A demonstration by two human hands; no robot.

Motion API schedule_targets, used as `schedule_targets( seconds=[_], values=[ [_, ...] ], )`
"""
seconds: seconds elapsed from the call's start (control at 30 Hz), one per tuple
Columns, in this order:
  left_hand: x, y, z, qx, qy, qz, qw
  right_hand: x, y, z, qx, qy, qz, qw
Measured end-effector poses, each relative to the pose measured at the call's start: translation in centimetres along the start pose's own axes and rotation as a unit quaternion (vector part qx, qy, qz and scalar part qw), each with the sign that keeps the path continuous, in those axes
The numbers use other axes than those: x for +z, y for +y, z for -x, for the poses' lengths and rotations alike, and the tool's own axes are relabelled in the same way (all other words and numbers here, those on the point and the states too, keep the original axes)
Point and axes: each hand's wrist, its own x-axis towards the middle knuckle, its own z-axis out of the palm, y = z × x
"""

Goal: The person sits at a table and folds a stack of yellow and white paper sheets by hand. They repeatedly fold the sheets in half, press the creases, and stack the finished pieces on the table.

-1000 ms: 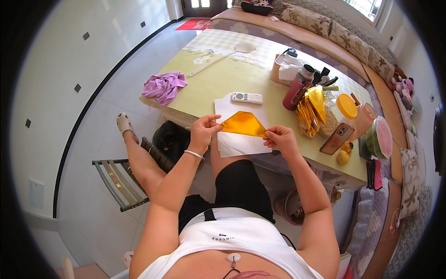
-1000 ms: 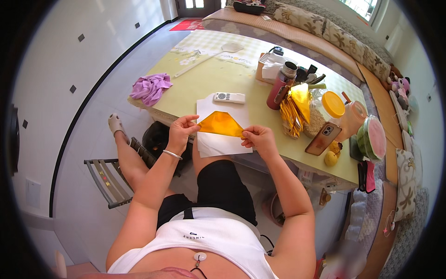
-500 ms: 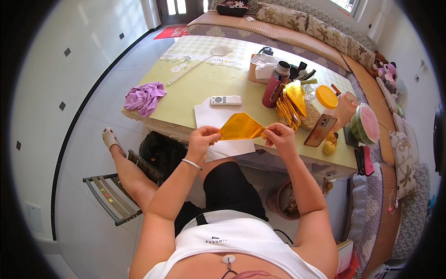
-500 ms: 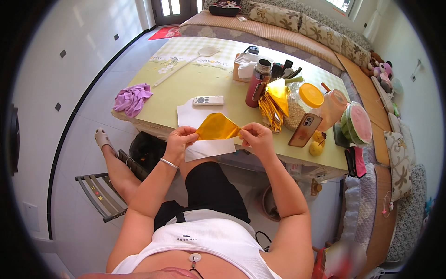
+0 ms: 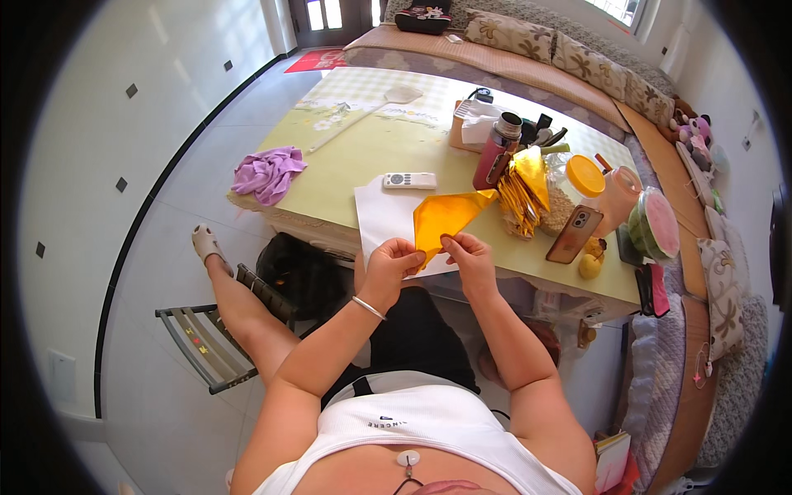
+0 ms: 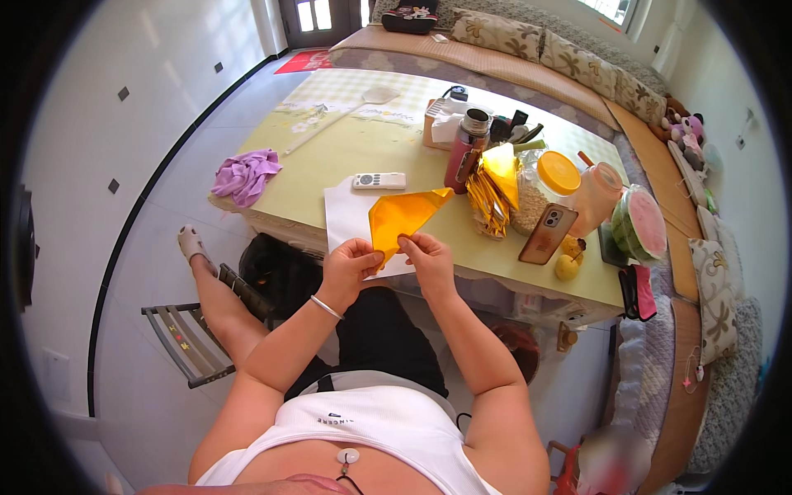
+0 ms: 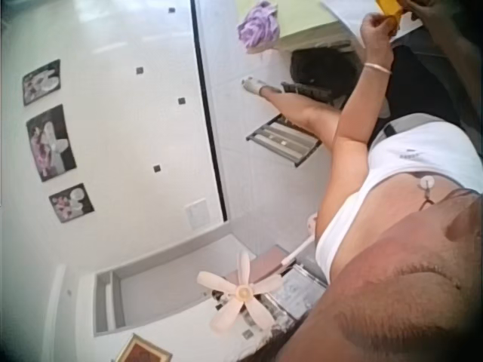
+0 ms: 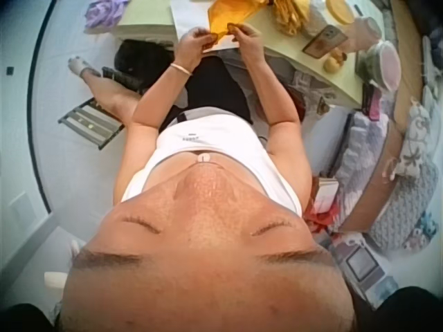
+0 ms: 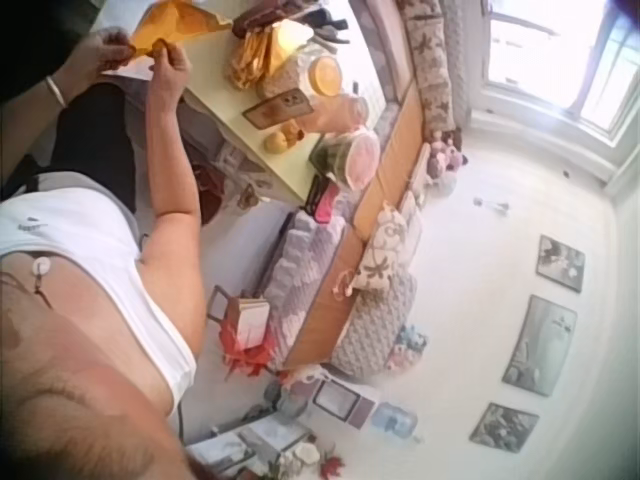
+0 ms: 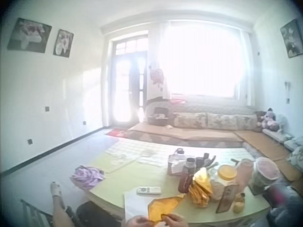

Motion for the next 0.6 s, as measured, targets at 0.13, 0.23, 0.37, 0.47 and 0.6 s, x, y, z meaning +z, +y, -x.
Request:
schedule_targets(
  seconds=[0.13, 0.23, 0.37, 0.47, 0.6],
  values=[
    [0.0, -0.4, 0.5, -0.006, -0.013, 0.021, 1.0, -0.2, -0.4, 0.1, -0.026, 0.016, -0.003, 1.0],
    [0.5, -0.9, 0.5, 0.003, -0.032, 0.033, 0.999, 1.1, -1.3, 1.2, -0.017, 0.034, 0.003, 0.999],
    [1.8, -0.5, 1.7, 0.028, -0.048, -0.053, 0.997, -1.0, -2.8, 0.7, -0.038, 0.073, 0.043, 0.996],
    [0.4, -1.1, 1.8, 0.013, -0.062, -0.105, 0.992, -5.1, -6.4, -2.4, -0.186, 0.152, 0.151, 0.959],
    [-1.8, -1.9, 1.5, -0.022, -0.04, -0.091, 0.995, -10.8, -11.8, -6.9, -0.216, 0.246, 0.454, 0.829]
  ],
)
